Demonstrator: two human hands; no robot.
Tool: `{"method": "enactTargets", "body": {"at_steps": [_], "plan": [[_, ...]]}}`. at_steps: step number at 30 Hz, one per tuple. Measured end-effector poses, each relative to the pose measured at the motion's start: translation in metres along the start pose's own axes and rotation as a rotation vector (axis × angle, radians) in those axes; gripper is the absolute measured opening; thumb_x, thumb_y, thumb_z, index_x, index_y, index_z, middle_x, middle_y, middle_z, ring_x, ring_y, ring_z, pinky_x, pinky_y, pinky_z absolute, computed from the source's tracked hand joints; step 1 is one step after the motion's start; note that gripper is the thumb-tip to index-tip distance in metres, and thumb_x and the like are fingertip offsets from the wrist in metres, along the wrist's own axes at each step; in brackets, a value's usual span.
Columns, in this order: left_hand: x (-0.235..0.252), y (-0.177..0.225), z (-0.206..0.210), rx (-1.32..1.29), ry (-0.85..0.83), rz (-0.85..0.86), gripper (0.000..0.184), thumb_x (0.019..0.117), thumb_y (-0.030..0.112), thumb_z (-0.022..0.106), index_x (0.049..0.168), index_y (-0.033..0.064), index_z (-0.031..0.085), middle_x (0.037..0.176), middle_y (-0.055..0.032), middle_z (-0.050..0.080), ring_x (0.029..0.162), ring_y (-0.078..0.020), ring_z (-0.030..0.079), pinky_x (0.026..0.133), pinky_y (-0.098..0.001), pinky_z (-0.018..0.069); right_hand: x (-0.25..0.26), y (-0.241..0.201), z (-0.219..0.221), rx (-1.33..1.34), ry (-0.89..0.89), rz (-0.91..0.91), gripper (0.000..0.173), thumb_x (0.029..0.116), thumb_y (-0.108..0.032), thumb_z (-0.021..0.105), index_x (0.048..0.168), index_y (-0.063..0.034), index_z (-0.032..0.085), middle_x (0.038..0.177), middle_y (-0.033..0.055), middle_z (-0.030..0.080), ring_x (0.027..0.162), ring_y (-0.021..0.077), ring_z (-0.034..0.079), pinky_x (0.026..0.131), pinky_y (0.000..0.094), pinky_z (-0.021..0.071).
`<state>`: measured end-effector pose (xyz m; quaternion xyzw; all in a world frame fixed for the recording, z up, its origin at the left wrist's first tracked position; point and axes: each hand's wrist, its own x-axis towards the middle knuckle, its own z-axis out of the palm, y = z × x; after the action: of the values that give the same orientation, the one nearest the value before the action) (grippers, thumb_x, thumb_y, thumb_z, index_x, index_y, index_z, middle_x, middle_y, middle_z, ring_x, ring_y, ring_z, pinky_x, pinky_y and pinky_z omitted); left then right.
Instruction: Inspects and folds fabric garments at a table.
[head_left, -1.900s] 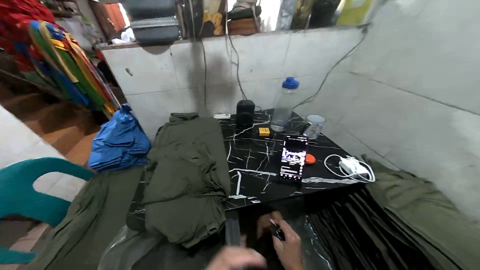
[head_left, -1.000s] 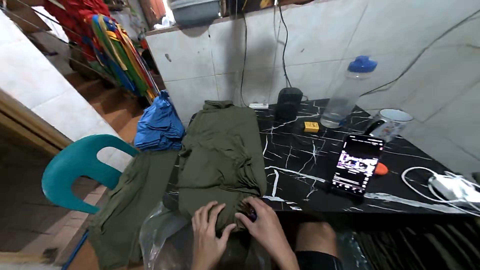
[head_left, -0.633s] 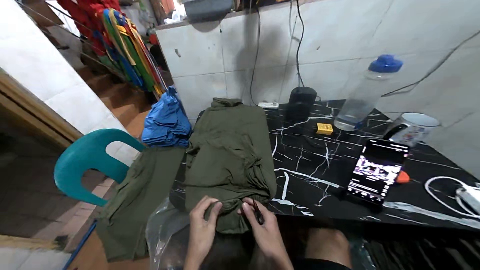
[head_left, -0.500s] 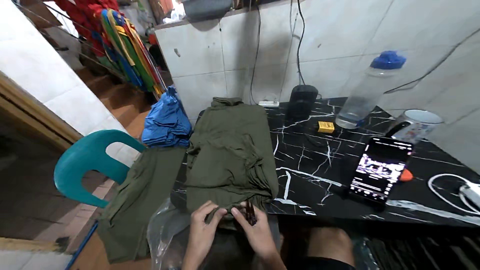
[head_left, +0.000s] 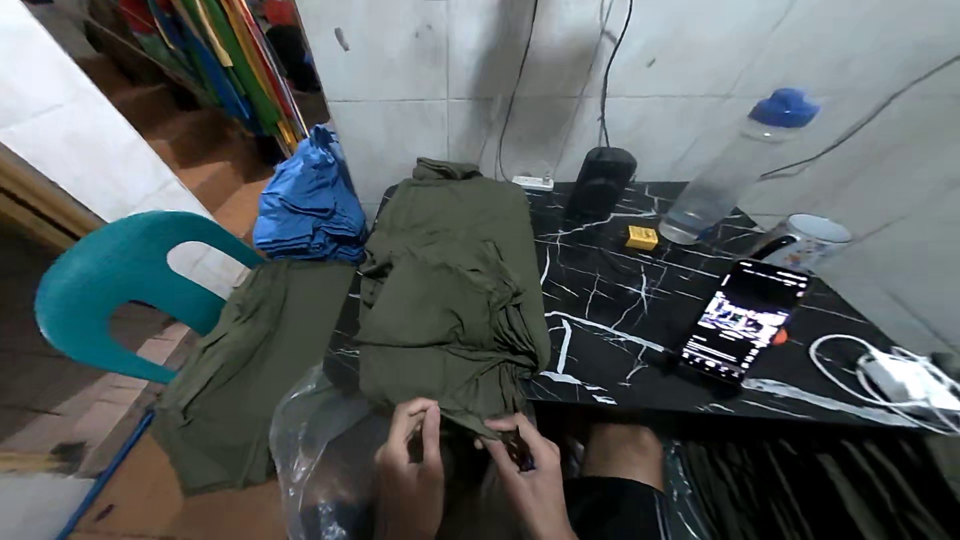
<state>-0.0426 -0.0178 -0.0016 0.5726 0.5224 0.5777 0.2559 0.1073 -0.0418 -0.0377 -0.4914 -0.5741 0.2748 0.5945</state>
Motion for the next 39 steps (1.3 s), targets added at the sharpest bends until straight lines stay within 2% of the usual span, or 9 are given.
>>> {"method": "enactTargets", "body": {"at_steps": [4,10,13,16,25,28,32,35,39], "plan": [[-0.003,0.004,0.017,-0.059,0.069,0.024,0.029,0.0894,0.010,0.074,0.111,-0.0010,0.058,0.096,-0.0015,0.074,0.085,-0.0054,0.072,0.077,-0.0227,0.0627,-0.011,0.009,0.006,-0.008,-0.087,0.113,0.010,0.0928,-0.012,0.071,0.100,-0.0049,0.073,0.083,-0.0004,0.074,0.068,0.0032,0.068,0.063,0.0199,0.0582],[0.000,0.008,0.021,-0.516,0.014,-0.124,0.043,0.0722,-0.013,0.080,0.103,0.0028,0.054,0.082,-0.0060,0.073,0.069,-0.0158,0.074,0.069,-0.0313,0.0662,0.007,-0.007,-0.011,0.053,-0.041,0.140,0.032,0.1066,-0.028,0.054,0.120,-0.0032,0.070,0.110,0.0042,0.073,0.099,0.0094,0.069,0.086,0.0273,0.0591],[-0.007,0.004,0.024,-0.517,-0.075,-0.130,0.027,0.0799,-0.011,0.075,0.102,-0.0014,0.062,0.093,-0.0079,0.072,0.077,-0.0151,0.073,0.073,-0.0297,0.0656,0.014,-0.016,-0.016,0.001,-0.054,0.179,0.037,0.1032,-0.037,0.060,0.120,-0.0057,0.071,0.107,0.0021,0.072,0.095,0.0069,0.067,0.082,0.0249,0.0572],[-0.012,0.002,0.026,-0.481,-0.104,-0.067,0.022,0.0855,-0.010,0.068,0.107,-0.0029,0.065,0.101,-0.0084,0.073,0.085,-0.0141,0.073,0.079,-0.0284,0.0644,0.011,-0.012,-0.008,-0.095,0.027,0.108,0.025,0.0957,-0.032,0.071,0.090,-0.0083,0.070,0.079,-0.0025,0.065,0.067,-0.0002,0.057,0.058,0.0157,0.0477],[-0.007,0.003,0.020,-0.435,-0.077,-0.040,0.023,0.0854,-0.008,0.067,0.108,-0.0046,0.065,0.097,-0.0083,0.074,0.077,-0.0151,0.074,0.071,-0.0288,0.0652,0.009,-0.019,-0.013,0.042,-0.068,0.171,0.029,0.1092,-0.023,0.046,0.108,-0.0054,0.069,0.093,-0.0006,0.072,0.086,0.0072,0.068,0.079,0.0262,0.0578],[-0.010,0.004,0.023,-0.453,-0.115,-0.038,0.019,0.0862,-0.007,0.069,0.105,-0.0056,0.068,0.097,-0.0112,0.074,0.080,-0.0178,0.074,0.075,-0.0303,0.0655,0.018,-0.025,-0.011,-0.005,-0.013,0.194,0.026,0.1038,-0.030,0.060,0.113,-0.0075,0.070,0.091,-0.0035,0.071,0.081,0.0032,0.066,0.070,0.0211,0.0561],[-0.010,0.002,0.024,-0.461,-0.117,0.008,0.018,0.0838,-0.005,0.075,0.102,-0.0033,0.073,0.098,-0.0110,0.076,0.085,-0.0194,0.075,0.079,-0.0322,0.0657,0.015,-0.023,-0.001,0.092,0.137,0.104,0.006,0.0926,-0.010,0.071,0.096,-0.0045,0.071,0.086,0.0001,0.072,0.067,0.0040,0.065,0.057,0.0179,0.0537],[-0.010,-0.001,0.021,-0.396,-0.172,0.086,0.024,0.0822,0.000,0.080,0.106,0.0007,0.077,0.103,-0.0093,0.076,0.089,-0.0184,0.075,0.080,-0.0311,0.0658,0.009,-0.024,0.002,0.149,0.181,0.045,0.004,0.0940,-0.006,0.068,0.096,-0.0031,0.070,0.089,0.0013,0.072,0.074,0.0042,0.067,0.065,0.0184,0.0573],[-0.006,-0.009,0.019,-0.286,-0.163,0.192,0.026,0.0801,-0.001,0.081,0.105,0.0050,0.081,0.100,-0.0049,0.075,0.086,-0.0113,0.072,0.079,-0.0240,0.0631,0.005,-0.021,0.002,0.157,0.094,-0.013,0.017,0.1016,-0.019,0.063,0.098,-0.0028,0.067,0.091,0.0029,0.069,0.080,0.0048,0.065,0.071,0.0216,0.0571]]}}
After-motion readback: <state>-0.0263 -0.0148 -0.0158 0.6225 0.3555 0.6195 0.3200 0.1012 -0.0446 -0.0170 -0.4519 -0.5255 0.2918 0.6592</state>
